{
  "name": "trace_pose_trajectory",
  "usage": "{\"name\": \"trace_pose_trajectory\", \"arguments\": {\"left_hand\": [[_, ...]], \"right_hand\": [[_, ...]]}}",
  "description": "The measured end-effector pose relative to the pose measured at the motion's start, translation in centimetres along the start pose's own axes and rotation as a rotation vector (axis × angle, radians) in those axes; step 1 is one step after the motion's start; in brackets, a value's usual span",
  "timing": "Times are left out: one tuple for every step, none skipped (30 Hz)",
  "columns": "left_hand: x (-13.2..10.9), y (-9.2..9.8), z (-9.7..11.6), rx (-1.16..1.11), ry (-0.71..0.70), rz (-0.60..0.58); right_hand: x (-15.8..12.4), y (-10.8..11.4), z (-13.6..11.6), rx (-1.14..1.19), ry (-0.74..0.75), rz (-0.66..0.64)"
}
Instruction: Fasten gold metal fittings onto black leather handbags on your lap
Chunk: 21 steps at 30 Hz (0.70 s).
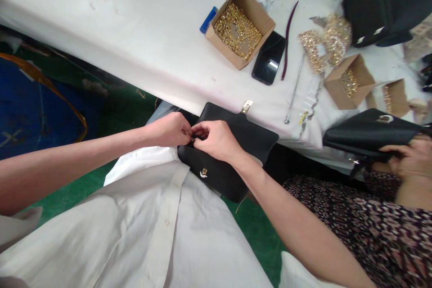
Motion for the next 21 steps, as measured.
{"name": "trace_pose_trajectory", "arguments": {"left_hand": [[0.0, 0.0, 0.0, 0.005, -0.002, 0.004], [-0.1, -0.1, 0.0, 0.012, -0.003, 0.006], [-0.1, -0.1, -0.1, 0.016, -0.005, 0.007], [0.0, -0.2, -0.1, 0.020, -0.006, 0.008], [0.0, -0.2, -0.2, 0.022, -0.006, 0.008], [0.0, -0.3, -0.3, 0.022, -0.009, 0.009], [0.0, -0.3, -0.4, 0.021, -0.014, 0.013], [0.0, -0.3, -0.5, 0.019, -0.022, 0.015], [0.0, -0.3, -0.6, 0.013, -0.031, 0.017], [-0.1, -0.3, -0.8, 0.004, -0.037, 0.012], [-0.2, -0.3, -0.9, -0.010, -0.041, 0.004], [-0.4, -0.3, -1.0, -0.024, -0.041, -0.002], [-0.6, -0.3, -1.1, -0.036, -0.036, -0.001], [-0.8, -0.3, -1.2, -0.044, -0.029, 0.005], [-1.0, -0.2, -1.2, -0.049, -0.022, 0.019], [-1.1, -0.2, -1.2, -0.054, -0.015, 0.034], [-1.3, -0.2, -1.2, -0.061, -0.010, 0.045], [-1.3, -0.1, -1.1, -0.072, -0.008, 0.047], [-1.4, -0.1, -1.1, -0.082, -0.006, 0.043], [-1.4, -0.1, -1.0, -0.085, -0.007, 0.038], [-1.3, 0.0, -0.9, -0.076, -0.010, 0.033]], "right_hand": [[0.0, -0.1, 0.0, -0.007, 0.001, 0.004], [-0.1, -0.1, 0.0, -0.012, 0.004, 0.009], [-0.1, -0.1, 0.0, -0.017, 0.011, 0.012], [-0.1, -0.2, -0.1, -0.020, 0.019, 0.012], [-0.1, -0.2, -0.2, -0.024, 0.029, 0.009], [-0.1, -0.2, -0.2, -0.029, 0.036, 0.003], [-0.1, -0.3, -0.3, -0.038, 0.042, -0.004], [0.0, -0.3, -0.5, -0.050, 0.043, -0.009], [0.0, -0.3, -0.6, -0.065, 0.043, -0.014], [0.1, -0.4, -0.8, -0.081, 0.046, -0.021], [0.1, -0.4, -1.0, -0.098, 0.051, -0.029], [0.2, -0.5, -1.2, -0.112, 0.059, -0.036], [0.2, -0.5, -1.4, -0.124, 0.068, -0.043], [0.1, -0.5, -1.7, -0.133, 0.077, -0.049], [0.1, -0.5, -1.8, -0.139, 0.086, -0.050], [0.0, -0.5, -2.0, -0.141, 0.091, -0.051], [0.0, -0.5, -2.0, -0.141, 0.094, -0.051], [-0.1, -0.6, -2.1, -0.139, 0.094, -0.051], [-0.1, -0.6, -2.0, -0.136, 0.091, -0.050], [-0.2, -0.6, -1.9, -0.133, 0.087, -0.047], [-0.2, -0.7, -1.8, -0.129, 0.082, -0.041]]}}
Point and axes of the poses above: each hand's wrist, its own x-axis towards the middle knuckle, its own y-axis out of the back of the hand, z = x × y, the point moved 2 cm from there along x, towards the middle knuckle, and after that the axes turned 6 degrees about z, right-handed, at the moved point
